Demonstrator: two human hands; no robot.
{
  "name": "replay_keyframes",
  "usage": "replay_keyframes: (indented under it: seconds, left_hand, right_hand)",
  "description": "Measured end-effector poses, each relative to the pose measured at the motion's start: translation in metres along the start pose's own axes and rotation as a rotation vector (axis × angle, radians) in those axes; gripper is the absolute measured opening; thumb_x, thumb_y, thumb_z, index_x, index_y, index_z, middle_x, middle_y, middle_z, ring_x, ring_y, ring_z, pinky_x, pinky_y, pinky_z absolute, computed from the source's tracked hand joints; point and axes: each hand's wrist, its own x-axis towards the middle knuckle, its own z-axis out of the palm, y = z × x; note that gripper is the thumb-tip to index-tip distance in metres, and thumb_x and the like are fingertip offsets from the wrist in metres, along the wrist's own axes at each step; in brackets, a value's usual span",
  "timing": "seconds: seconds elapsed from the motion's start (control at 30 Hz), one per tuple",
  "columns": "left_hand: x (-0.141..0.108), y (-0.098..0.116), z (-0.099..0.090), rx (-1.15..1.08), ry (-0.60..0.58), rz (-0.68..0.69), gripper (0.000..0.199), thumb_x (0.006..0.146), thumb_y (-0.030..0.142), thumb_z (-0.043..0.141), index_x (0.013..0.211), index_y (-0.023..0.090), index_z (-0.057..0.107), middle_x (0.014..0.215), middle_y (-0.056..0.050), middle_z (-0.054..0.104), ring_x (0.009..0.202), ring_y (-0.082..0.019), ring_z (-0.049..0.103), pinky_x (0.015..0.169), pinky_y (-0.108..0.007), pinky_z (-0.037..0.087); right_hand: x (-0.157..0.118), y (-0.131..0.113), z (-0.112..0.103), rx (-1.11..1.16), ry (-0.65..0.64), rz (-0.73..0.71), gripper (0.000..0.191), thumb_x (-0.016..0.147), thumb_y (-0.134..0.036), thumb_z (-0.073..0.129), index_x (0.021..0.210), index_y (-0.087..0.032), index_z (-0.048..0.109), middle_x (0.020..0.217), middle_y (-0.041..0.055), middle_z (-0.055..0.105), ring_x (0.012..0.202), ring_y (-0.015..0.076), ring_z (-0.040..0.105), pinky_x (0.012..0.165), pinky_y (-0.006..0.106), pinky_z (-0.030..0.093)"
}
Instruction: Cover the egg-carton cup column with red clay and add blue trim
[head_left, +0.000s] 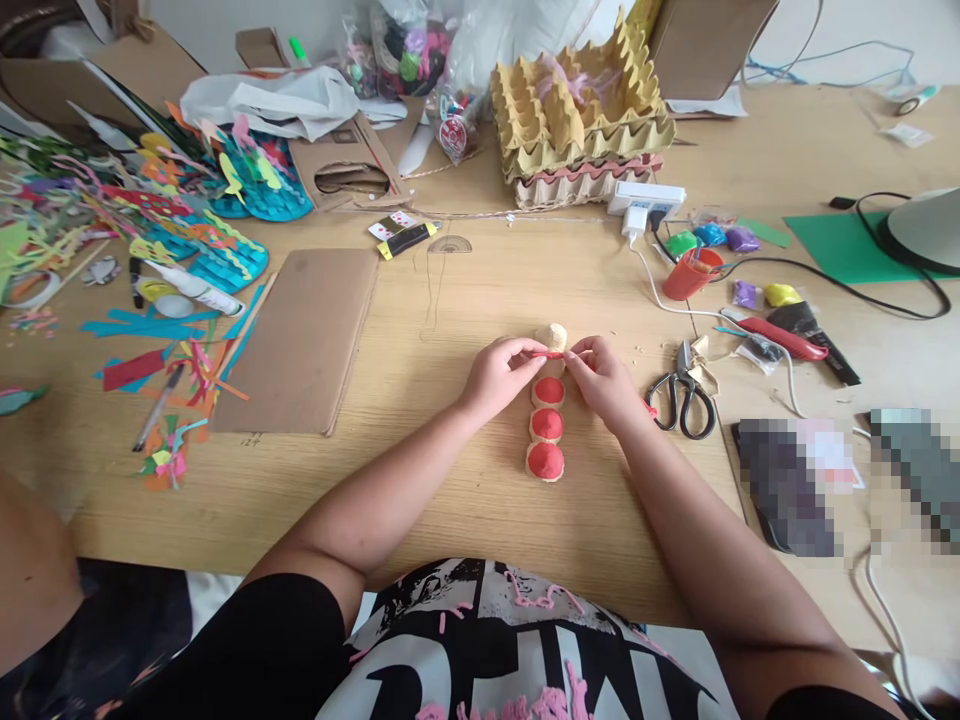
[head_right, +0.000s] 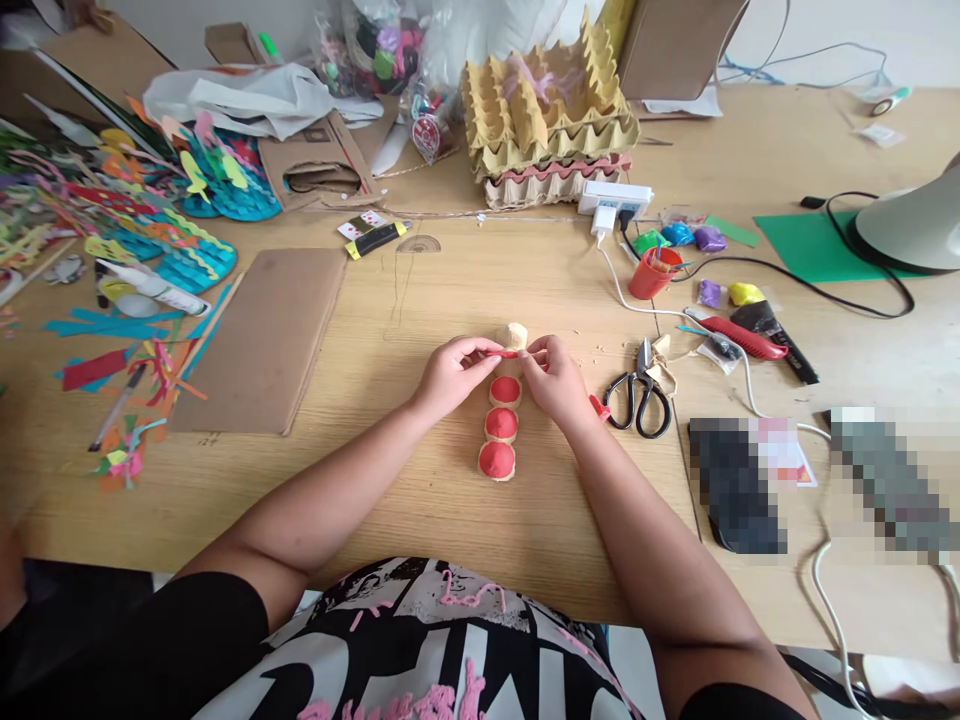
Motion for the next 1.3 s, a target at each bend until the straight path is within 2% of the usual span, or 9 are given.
replay_keyframes:
  seconds: [0.13, 0.23, 0.6, 0.77, 0.83, 0.97, 1.13, 1.23, 1.3]
  left_hand:
    - [0.000, 0.003, -0.001, -0.024, -0.011, 0.089, 0.022, 0.099, 0.017, 0.079, 0.117, 0.024, 0.089, 0.113, -0.007, 0.087, 0.095, -0.017, 0.078, 0.092, -0.032, 0.064]
    - [0.001, 0.005, -0.001, -0.035, -0.041, 0.131, 0.014, 0.101, 0.023, 0.082, 0.112, 0.024, 0.090, 0.110, -0.008, 0.086, 0.100, -0.018, 0.079, 0.094, -0.033, 0.064]
    - [0.002, 0.010, -0.002, -0.035, -0.051, 0.056, 0.011, 0.102, 0.024, 0.080, 0.107, 0.024, 0.090, 0.111, -0.008, 0.087, 0.102, -0.019, 0.080, 0.095, -0.034, 0.065]
    - [-0.001, 0.015, -0.002, -0.119, -0.067, 0.035, 0.012, 0.100, 0.030, 0.084, 0.109, 0.023, 0.087, 0.116, -0.008, 0.085, 0.107, -0.020, 0.079, 0.097, -0.034, 0.065]
    - [-0.001, 0.015, -0.001, -0.193, -0.071, -0.017, 0.021, 0.098, 0.035, 0.088, 0.115, 0.024, 0.085, 0.127, -0.010, 0.083, 0.119, -0.022, 0.078, 0.098, -0.033, 0.065]
    - [-0.002, 0.012, 0.001, -0.362, -0.033, -0.192, 0.057, 0.090, 0.044, 0.099, 0.135, 0.027, 0.068, 0.150, -0.012, 0.073, 0.140, -0.025, 0.073, 0.104, -0.034, 0.065]
    - [-0.005, 0.021, 0.006, -0.662, -0.086, -0.407, 0.079, 0.083, 0.050, 0.105, 0.139, 0.029, 0.054, 0.129, -0.009, 0.082, 0.123, -0.026, 0.080, 0.109, -0.045, 0.063]
    - [-0.008, 0.034, 0.005, -0.818, -0.087, -0.473, 0.085, 0.080, 0.057, 0.107, 0.140, 0.027, 0.055, 0.122, -0.006, 0.086, 0.116, -0.025, 0.082, 0.109, -0.045, 0.060]
    - [-0.008, 0.040, 0.004, -0.892, -0.099, -0.518, 0.086, 0.075, 0.054, 0.110, 0.138, 0.026, 0.058, 0.115, -0.004, 0.087, 0.111, -0.024, 0.082, 0.107, -0.043, 0.059]
  right_hand:
    - [-0.003, -0.008, 0.001, 0.002, 0.025, 0.090, 0.044, 0.089, -0.065, 0.083, 0.099, -0.028, 0.061, 0.074, -0.0048, 0.068, 0.056, 0.0122, 0.039, 0.053, 0.028, 0.027]
    - [-0.003, -0.009, 0.002, 0.078, 0.005, 0.116, 0.048, 0.084, -0.064, 0.089, 0.097, -0.028, 0.061, 0.068, -0.0072, 0.062, 0.054, 0.0116, 0.038, 0.052, 0.027, 0.026]
    - [-0.002, -0.012, 0.004, 0.467, -0.086, 0.232, 0.073, 0.058, -0.062, 0.110, 0.092, -0.027, 0.055, 0.066, -0.0114, 0.046, 0.056, 0.0081, 0.034, 0.053, 0.025, 0.020]
    - [-0.002, -0.012, 0.005, 0.550, -0.148, 0.197, 0.077, 0.055, -0.064, 0.112, 0.089, -0.027, 0.055, 0.067, -0.0113, 0.038, 0.060, 0.0093, 0.027, 0.054, 0.026, 0.017]
    - [-0.003, -0.012, 0.004, 0.557, -0.173, 0.168, 0.074, 0.059, -0.066, 0.111, 0.089, -0.027, 0.055, 0.069, -0.0102, 0.037, 0.061, 0.0106, 0.025, 0.055, 0.026, 0.017]
    - [-0.004, -0.014, 0.001, 0.572, -0.203, 0.119, 0.071, 0.064, -0.064, 0.110, 0.091, -0.028, 0.055, 0.074, -0.0082, 0.041, 0.062, 0.0114, 0.023, 0.055, 0.027, 0.018]
    - [-0.006, -0.018, 0.000, 0.630, -0.211, 0.091, 0.071, 0.064, -0.062, 0.112, 0.089, -0.027, 0.055, 0.076, -0.0079, 0.048, 0.061, 0.0103, 0.023, 0.053, 0.026, 0.018]
    - [-0.007, -0.018, 0.001, 0.670, -0.237, 0.083, 0.069, 0.065, -0.059, 0.114, 0.088, -0.026, 0.056, 0.072, -0.0090, 0.047, 0.060, 0.0093, 0.023, 0.051, 0.024, 0.020]
    - [-0.007, -0.018, 0.002, 0.713, -0.242, 0.089, 0.069, 0.063, -0.055, 0.116, 0.087, -0.025, 0.058, 0.072, -0.0089, 0.050, 0.059, 0.0077, 0.024, 0.051, 0.023, 0.020]
